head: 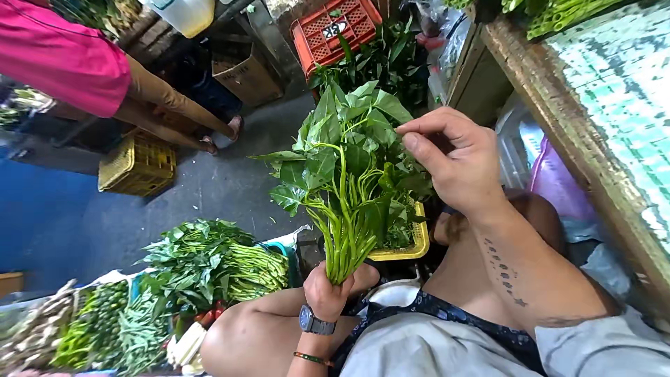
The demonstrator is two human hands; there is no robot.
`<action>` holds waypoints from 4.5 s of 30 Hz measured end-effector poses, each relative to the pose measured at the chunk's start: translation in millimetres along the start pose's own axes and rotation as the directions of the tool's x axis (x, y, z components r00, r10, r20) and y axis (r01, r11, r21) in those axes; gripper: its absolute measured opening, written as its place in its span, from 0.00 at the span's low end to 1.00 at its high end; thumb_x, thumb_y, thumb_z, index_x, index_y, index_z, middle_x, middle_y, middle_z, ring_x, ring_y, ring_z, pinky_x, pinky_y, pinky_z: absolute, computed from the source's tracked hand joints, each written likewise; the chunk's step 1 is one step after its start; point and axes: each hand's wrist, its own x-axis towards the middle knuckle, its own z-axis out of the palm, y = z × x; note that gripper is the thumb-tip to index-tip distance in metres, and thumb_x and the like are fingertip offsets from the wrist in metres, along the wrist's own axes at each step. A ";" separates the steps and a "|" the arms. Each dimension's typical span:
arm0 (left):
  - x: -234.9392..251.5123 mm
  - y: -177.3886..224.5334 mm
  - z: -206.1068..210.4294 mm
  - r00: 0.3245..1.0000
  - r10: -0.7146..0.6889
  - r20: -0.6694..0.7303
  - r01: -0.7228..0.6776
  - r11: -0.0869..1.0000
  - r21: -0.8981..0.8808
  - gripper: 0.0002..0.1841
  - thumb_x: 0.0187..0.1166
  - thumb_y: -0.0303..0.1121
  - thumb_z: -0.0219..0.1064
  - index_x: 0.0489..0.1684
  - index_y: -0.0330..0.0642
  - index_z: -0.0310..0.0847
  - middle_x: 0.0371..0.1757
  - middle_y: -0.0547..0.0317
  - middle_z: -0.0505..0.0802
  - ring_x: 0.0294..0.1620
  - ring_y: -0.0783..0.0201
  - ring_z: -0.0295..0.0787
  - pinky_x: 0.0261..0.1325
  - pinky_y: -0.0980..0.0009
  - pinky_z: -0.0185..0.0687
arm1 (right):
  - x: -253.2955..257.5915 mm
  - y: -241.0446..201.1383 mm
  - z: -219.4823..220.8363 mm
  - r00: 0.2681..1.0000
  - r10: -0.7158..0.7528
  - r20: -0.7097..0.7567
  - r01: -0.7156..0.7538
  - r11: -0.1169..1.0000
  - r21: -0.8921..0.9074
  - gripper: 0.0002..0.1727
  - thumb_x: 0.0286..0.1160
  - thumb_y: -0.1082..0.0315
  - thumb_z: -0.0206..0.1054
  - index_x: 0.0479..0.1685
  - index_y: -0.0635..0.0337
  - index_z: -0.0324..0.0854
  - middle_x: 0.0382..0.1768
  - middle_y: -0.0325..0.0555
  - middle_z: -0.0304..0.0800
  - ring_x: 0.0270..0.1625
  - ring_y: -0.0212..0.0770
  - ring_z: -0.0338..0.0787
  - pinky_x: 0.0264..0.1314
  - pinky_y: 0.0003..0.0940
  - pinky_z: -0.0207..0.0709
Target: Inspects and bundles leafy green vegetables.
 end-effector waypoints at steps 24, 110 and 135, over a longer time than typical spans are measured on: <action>-1.2 -2.5 5.1 0.998 0.045 -0.037 -0.045 0.999 0.017 0.23 0.71 0.50 0.74 0.41 0.34 0.84 0.28 0.51 0.93 0.30 0.64 0.93 0.40 0.68 0.91 | -5.8 6.0 8.9 0.986 -0.050 0.158 0.099 0.942 -0.320 0.07 0.75 0.58 0.74 0.42 0.48 0.94 0.48 0.39 0.91 0.54 0.38 0.88 0.58 0.38 0.81; -0.4 -13.8 4.1 0.996 0.026 -0.089 -0.018 0.996 0.088 0.23 0.71 0.49 0.73 0.41 0.32 0.84 0.30 0.49 0.93 0.31 0.62 0.94 0.41 0.67 0.91 | -12.8 13.0 40.8 0.817 -0.392 0.423 0.554 0.738 -0.386 0.10 0.63 0.59 0.75 0.36 0.54 0.90 0.36 0.43 0.88 0.43 0.47 0.87 0.54 0.47 0.76; 7.5 -12.8 -5.2 0.966 -0.208 -0.152 0.181 0.967 -0.178 0.24 0.72 0.44 0.75 0.50 0.28 0.81 0.36 0.54 0.94 0.40 0.77 0.93 0.49 0.77 0.90 | 6.7 4.5 -23.6 0.972 -0.110 0.208 0.120 0.992 -0.032 0.11 0.80 0.59 0.69 0.36 0.55 0.90 0.45 0.34 0.90 0.43 0.23 0.88 0.45 0.18 0.83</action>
